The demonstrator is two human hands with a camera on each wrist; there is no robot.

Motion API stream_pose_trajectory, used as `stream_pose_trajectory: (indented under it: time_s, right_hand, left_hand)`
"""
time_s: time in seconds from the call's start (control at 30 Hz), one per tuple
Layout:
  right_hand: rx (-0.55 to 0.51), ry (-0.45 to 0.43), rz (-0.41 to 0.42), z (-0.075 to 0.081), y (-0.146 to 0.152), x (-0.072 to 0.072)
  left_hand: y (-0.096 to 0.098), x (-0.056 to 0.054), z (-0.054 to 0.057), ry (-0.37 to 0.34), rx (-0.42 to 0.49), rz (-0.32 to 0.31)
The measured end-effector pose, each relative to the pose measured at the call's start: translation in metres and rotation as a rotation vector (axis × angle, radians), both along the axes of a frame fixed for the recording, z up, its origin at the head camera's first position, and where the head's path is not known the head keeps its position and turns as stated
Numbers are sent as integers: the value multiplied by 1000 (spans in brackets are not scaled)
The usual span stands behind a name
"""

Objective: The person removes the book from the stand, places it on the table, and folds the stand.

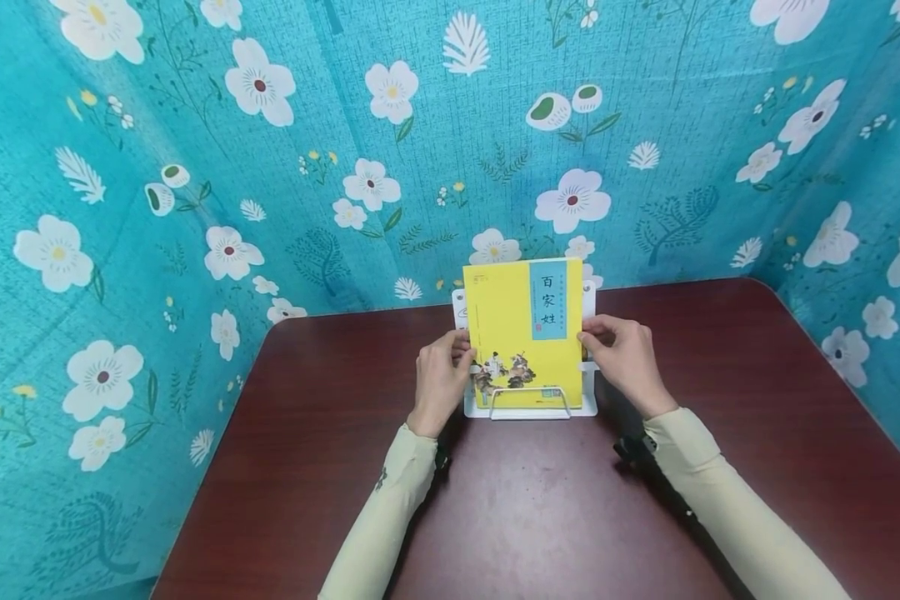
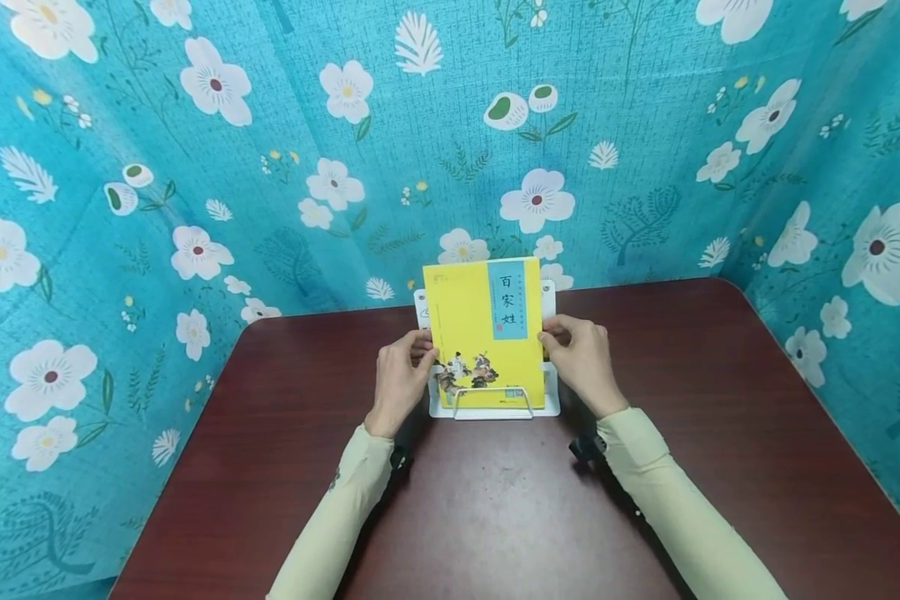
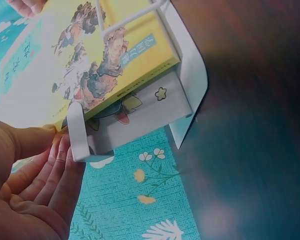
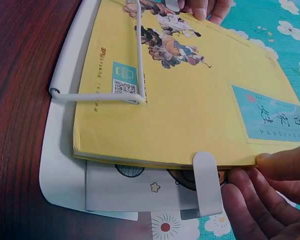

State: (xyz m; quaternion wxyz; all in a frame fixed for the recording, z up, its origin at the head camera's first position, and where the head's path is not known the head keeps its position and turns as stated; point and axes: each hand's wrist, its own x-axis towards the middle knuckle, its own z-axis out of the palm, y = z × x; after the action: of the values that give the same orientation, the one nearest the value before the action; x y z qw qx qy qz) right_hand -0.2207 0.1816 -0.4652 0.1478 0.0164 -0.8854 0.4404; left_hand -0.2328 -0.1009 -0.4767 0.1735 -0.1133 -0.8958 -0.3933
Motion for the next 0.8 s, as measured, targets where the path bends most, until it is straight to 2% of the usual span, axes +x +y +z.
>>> stream_pose_trajectory:
  time_s: [0.33,0.8]
  right_hand:
    - [-37,-7,-3,4,-2,1]
    - [-44,41,-25,8,-5,-3]
  left_hand:
    - [1,0,0,14,-11,15]
    - [3,-5,8,58,-19,50]
